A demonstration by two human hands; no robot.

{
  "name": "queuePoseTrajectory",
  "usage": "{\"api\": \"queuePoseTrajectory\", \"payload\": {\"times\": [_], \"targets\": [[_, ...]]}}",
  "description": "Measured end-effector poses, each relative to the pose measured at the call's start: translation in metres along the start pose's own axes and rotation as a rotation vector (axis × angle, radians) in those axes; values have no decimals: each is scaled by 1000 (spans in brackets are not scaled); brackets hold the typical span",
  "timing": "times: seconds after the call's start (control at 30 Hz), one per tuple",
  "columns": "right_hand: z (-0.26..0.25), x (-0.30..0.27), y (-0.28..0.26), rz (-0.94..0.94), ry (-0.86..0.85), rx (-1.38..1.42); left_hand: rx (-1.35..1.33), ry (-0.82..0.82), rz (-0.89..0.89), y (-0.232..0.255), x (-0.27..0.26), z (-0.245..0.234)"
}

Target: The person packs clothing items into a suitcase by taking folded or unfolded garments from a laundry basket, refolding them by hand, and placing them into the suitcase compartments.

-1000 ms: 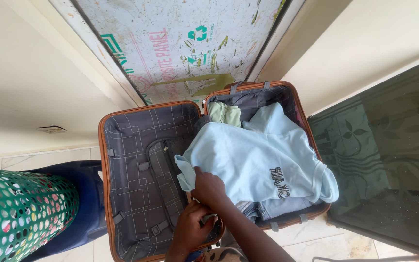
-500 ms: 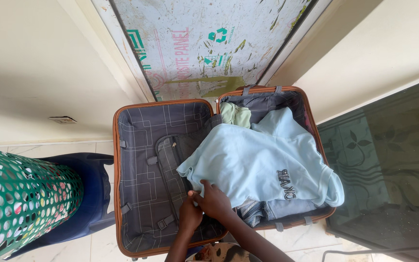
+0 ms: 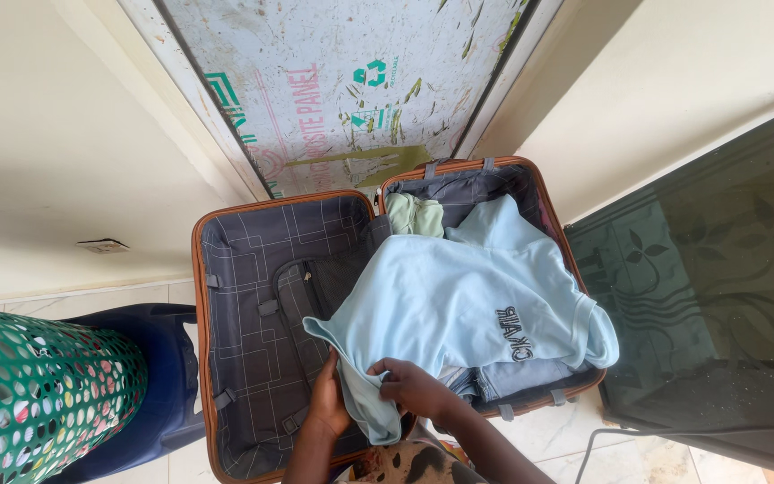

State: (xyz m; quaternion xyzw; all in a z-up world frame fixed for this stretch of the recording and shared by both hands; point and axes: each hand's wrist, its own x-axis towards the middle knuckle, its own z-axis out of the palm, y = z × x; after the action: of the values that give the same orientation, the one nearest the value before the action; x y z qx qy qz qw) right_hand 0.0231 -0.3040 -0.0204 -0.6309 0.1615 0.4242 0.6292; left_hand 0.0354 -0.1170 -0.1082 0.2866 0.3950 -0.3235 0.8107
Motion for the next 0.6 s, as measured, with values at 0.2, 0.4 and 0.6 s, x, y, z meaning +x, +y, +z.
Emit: {"api": "queuePoseTrajectory", "payload": {"times": [0.2, 0.4, 0.6], "targets": [[4, -46, -66, -409, 538, -578, 799, 16, 545, 1, -17, 57], [-3, -41, -79, -355, 528, -217, 661, -220, 641, -14, -40, 76], [-26, -58, -51, -465, 269, 289, 22, 72, 202, 21, -36, 64]]}}
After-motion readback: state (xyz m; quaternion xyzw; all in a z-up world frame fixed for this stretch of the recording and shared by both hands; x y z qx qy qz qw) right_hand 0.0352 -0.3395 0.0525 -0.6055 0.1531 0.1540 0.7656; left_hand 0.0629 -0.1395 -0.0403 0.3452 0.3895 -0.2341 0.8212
